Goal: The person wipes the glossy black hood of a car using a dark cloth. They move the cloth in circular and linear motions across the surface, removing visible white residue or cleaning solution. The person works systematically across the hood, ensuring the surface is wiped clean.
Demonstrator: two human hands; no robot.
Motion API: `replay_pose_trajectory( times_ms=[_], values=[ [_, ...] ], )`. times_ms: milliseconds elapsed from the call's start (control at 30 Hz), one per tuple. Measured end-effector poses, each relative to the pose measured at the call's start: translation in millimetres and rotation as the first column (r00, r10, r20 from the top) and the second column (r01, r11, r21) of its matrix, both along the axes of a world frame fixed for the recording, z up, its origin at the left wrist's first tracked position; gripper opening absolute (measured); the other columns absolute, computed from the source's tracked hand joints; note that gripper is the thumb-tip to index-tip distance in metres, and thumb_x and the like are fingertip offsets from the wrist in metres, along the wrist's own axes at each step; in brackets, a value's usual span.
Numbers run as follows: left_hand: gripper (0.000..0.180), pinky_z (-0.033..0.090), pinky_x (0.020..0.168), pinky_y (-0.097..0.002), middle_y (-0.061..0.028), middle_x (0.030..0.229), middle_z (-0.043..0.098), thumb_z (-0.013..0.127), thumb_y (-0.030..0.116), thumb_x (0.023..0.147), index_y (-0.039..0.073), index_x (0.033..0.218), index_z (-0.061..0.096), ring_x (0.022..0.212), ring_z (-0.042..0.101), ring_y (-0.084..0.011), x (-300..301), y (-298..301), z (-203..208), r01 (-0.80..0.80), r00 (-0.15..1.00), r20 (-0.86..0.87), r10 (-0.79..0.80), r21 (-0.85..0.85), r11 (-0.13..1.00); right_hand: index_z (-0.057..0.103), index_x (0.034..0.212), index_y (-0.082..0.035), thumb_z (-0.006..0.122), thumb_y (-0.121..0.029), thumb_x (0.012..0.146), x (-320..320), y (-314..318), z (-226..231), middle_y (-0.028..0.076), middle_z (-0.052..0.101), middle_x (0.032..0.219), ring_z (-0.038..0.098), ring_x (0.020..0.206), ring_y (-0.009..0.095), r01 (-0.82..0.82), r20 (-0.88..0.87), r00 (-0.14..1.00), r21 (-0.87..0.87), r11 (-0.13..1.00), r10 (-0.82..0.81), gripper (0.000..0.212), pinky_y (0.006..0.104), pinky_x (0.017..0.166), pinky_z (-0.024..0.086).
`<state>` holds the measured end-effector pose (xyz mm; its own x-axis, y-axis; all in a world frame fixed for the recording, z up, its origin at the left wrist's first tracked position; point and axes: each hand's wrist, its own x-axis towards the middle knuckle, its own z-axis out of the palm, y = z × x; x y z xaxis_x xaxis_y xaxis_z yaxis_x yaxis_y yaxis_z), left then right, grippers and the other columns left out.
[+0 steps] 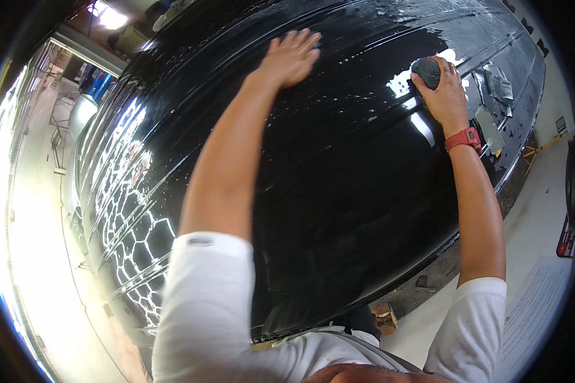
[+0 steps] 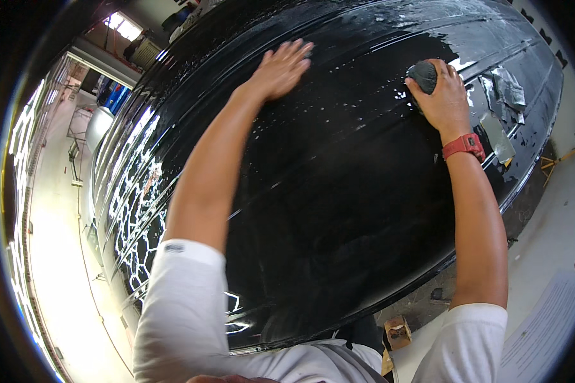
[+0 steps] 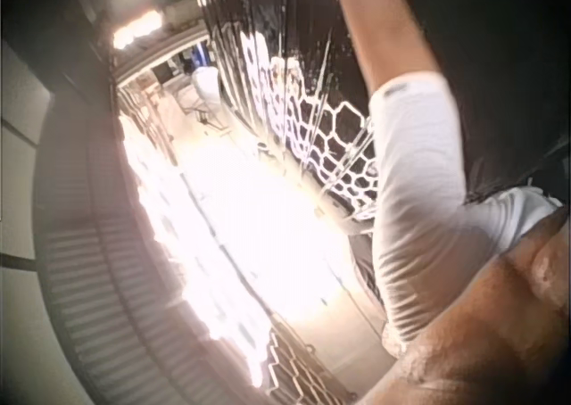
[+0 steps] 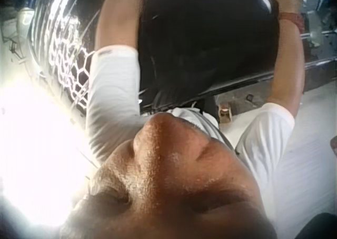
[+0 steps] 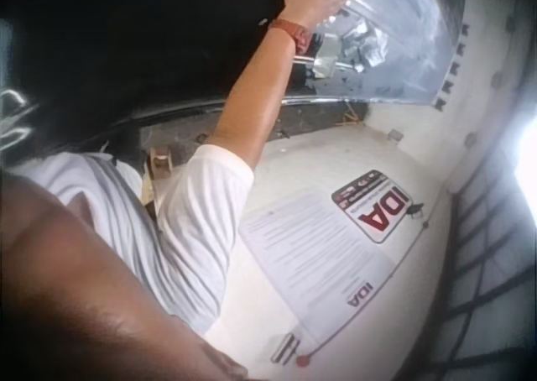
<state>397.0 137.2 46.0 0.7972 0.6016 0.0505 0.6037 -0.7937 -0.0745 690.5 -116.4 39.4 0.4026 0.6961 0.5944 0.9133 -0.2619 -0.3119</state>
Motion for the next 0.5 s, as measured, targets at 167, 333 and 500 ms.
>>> replay_pose_trajectory(
  times_ms=[167,333,500],
  values=[
    [0.062,0.016,0.137,-0.0496,-0.0122,0.182,0.024,0.032,0.047,0.12,0.02,0.175,0.03,0.168,0.021,-0.0321,-48.3,-2.6,-13.6,0.165,0.975,0.161,-0.154,-0.058,0.985,0.067,0.13,-0.007,0.085,-0.046,0.091,26.5,-18.6,-12.0,0.02,0.072,0.123,0.068,0.119,0.043,0.033,0.042,0.999,0.045,0.998,-0.035,0.058,0.0518,0.104,0.054],
    [0.058,0.011,0.138,-0.0498,-0.0091,0.183,0.025,0.028,0.04,0.12,0.019,0.175,0.03,0.169,0.02,-0.0284,-327.8,-35.5,-5.3,-0.17,0.98,0.081,0.18,-0.123,0.978,0.071,0.125,-0.01,0.089,-0.046,0.083,12.5,-3.4,-9.5,0.018,0.072,0.118,0.07,0.113,0.04,0.05,0.03,0.998,0.052,0.997,-0.052,0.058,0.0514,0.098,0.055],
    [0.059,0.007,0.138,-0.0515,-0.0078,0.184,0.02,0.026,0.04,0.12,0.022,0.176,0.025,0.17,0.015,-0.0305,-181.8,-27.2,-5.7,-0.08,0.994,0.059,0.088,-0.126,0.989,0.068,0.132,-0.013,0.087,-0.045,0.086,8.8,-15.6,-5.8,0.016,0.069,0.127,0.066,0.123,0.039,0.093,-0.041,0.995,-0.031,0.995,-0.094,0.059,0.0525,0.109,0.049]
  ],
)
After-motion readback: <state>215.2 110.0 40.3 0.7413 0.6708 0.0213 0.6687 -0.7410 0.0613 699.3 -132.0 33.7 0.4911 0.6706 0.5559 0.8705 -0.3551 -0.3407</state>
